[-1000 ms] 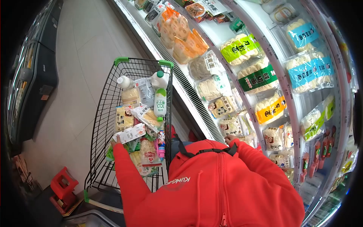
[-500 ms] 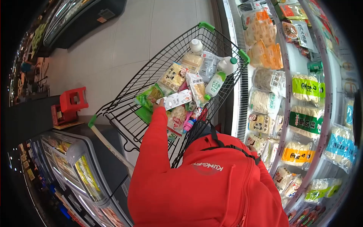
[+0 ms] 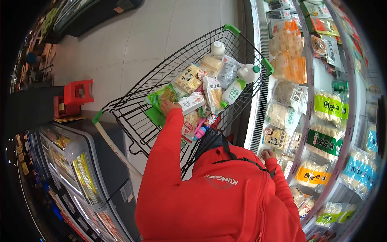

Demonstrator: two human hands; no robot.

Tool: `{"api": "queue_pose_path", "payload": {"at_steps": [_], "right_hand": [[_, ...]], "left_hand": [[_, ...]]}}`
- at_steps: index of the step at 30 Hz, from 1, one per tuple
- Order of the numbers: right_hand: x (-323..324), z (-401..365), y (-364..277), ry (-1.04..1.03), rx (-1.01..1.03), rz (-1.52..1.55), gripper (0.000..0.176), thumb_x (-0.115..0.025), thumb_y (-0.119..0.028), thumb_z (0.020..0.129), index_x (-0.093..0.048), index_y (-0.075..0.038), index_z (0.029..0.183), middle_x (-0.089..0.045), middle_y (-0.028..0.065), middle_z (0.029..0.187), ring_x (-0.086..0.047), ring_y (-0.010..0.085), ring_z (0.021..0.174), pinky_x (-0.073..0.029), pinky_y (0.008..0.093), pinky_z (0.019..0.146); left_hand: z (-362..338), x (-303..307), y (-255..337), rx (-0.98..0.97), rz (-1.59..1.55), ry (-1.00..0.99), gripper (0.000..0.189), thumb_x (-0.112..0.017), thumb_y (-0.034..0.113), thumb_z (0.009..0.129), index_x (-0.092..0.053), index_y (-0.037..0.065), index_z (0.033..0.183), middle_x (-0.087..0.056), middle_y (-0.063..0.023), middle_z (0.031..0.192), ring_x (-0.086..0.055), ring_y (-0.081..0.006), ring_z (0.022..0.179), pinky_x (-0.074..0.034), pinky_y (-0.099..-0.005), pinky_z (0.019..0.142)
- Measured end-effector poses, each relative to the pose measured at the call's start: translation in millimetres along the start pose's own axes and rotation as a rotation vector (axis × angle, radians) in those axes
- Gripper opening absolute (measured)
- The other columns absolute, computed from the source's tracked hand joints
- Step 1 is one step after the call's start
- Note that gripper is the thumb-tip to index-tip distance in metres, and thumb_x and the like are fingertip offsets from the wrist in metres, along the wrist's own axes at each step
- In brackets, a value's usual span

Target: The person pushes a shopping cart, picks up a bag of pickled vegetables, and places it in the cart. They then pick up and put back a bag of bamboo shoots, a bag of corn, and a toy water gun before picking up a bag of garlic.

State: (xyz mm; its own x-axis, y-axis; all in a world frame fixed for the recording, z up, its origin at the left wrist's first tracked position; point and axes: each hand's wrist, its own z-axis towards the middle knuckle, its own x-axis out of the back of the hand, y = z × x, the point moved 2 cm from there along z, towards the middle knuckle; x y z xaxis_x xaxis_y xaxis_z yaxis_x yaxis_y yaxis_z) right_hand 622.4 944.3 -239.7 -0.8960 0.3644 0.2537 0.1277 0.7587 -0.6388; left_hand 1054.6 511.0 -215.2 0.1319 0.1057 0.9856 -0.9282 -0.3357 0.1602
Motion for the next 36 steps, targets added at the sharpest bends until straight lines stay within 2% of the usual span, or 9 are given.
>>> {"api": "queue_pose_path", "payload": {"at_steps": [4,7,10,13,19,23,28,31,36], "right_hand": [[-22,11,-97,-0.061,0.111,0.159,0.02,-0.046,-0.009,0.088,-0.054,0.002,0.104,-0.061,0.0095,0.081,-0.059,0.0143,0.066,-0.047,0.0232,0.058],[-47,21,-149,-0.126,0.197,0.138,0.021,-0.047,-0.01,0.089,-0.054,0.001,0.105,-0.062,0.0085,0.083,-0.059,0.0135,0.07,-0.047,0.023,0.062],[-85,6,-214,-0.198,0.231,0.07,0.021,-0.047,-0.01,0.089,-0.055,0.0,0.105,-0.062,0.0072,0.084,-0.059,0.0128,0.072,-0.047,0.0227,0.064],[-119,6,-246,-0.272,0.235,0.04,0.021,-0.046,-0.011,0.09,-0.056,-0.001,0.106,-0.062,0.0062,0.085,-0.06,0.0128,0.076,-0.048,0.0227,0.068],[-186,5,-288,-0.39,0.464,-0.306,0.022,-0.048,-0.012,0.089,-0.058,-0.001,0.105,-0.063,0.0073,0.085,-0.061,0.0137,0.081,-0.049,0.026,0.074],[-208,-3,-305,-0.358,0.45,-0.295,0.022,-0.05,-0.014,0.086,-0.061,-0.003,0.101,-0.064,0.0061,0.081,-0.062,0.0133,0.076,-0.049,0.0262,0.07],[-199,-10,-320,-0.33,0.569,-0.332,0.024,-0.05,-0.012,0.086,-0.059,-0.002,0.106,-0.065,0.007,0.083,-0.062,0.0132,0.076,-0.049,0.0265,0.071],[-189,-20,-334,-0.316,0.666,-0.305,0.027,-0.051,-0.013,0.085,-0.057,-0.001,0.108,-0.065,0.0081,0.082,-0.063,0.0146,0.076,-0.05,0.0273,0.071],[-149,-56,-368,-0.209,1.073,-0.358,0.073,-0.069,-0.014,0.069,-0.033,-0.001,0.132,-0.043,0.019,0.128,-0.042,0.0323,0.12,-0.032,0.0375,0.102]], "left_hand": [[20,-16,2,-0.037,-0.055,-0.289,0.035,-0.062,0.019,0.073,-0.055,0.004,0.103,-0.049,-0.0193,0.116,-0.043,-0.0335,0.111,-0.038,-0.0421,0.094],[35,-7,-17,0.238,-0.12,0.041,0.035,-0.063,0.02,0.073,-0.055,0.003,0.103,-0.048,-0.0207,0.117,-0.039,-0.0331,0.117,-0.035,-0.0424,0.097],[58,23,-45,0.451,0.121,-0.029,0.039,-0.064,0.023,0.075,-0.053,0.003,0.106,-0.051,-0.0213,0.116,-0.046,-0.0341,0.113,-0.043,-0.0424,0.091],[63,26,-45,0.798,-0.327,-0.398,0.039,-0.066,0.026,0.075,-0.057,0.0,0.104,-0.058,-0.0204,0.109,-0.058,-0.0356,0.098,-0.051,-0.0404,0.079],[85,-46,-83,0.572,-0.075,-0.727,0.028,-0.062,0.023,0.08,-0.062,-0.001,0.093,-0.065,-0.0176,0.092,-0.065,-0.0293,0.084,-0.053,-0.0367,0.069],[82,-32,-86,0.081,-0.376,-0.18,0.03,-0.053,0.016,0.084,-0.054,-0.003,0.107,-0.062,-0.0223,0.099,-0.06,-0.037,0.091,-0.048,-0.0386,0.079],[54,90,0,-0.483,-0.545,-0.304,0.019,-0.053,0.013,0.085,-0.051,-0.003,0.095,-0.06,-0.0226,0.083,-0.057,-0.0399,0.074,-0.044,-0.0417,0.064],[37,168,39,-0.606,-0.59,-0.48,0.014,-0.054,0.011,0.085,-0.05,-0.003,0.087,-0.056,-0.0186,0.073,-0.057,-0.0279,0.066,-0.042,-0.0357,0.06],[9,254,92,-0.919,-0.678,-1.082,0.013,-0.055,0.01,0.085,-0.053,-0.003,0.088,-0.054,-0.0066,0.072,-0.049,-0.0078,0.072,-0.04,-0.0269,0.062]]}}
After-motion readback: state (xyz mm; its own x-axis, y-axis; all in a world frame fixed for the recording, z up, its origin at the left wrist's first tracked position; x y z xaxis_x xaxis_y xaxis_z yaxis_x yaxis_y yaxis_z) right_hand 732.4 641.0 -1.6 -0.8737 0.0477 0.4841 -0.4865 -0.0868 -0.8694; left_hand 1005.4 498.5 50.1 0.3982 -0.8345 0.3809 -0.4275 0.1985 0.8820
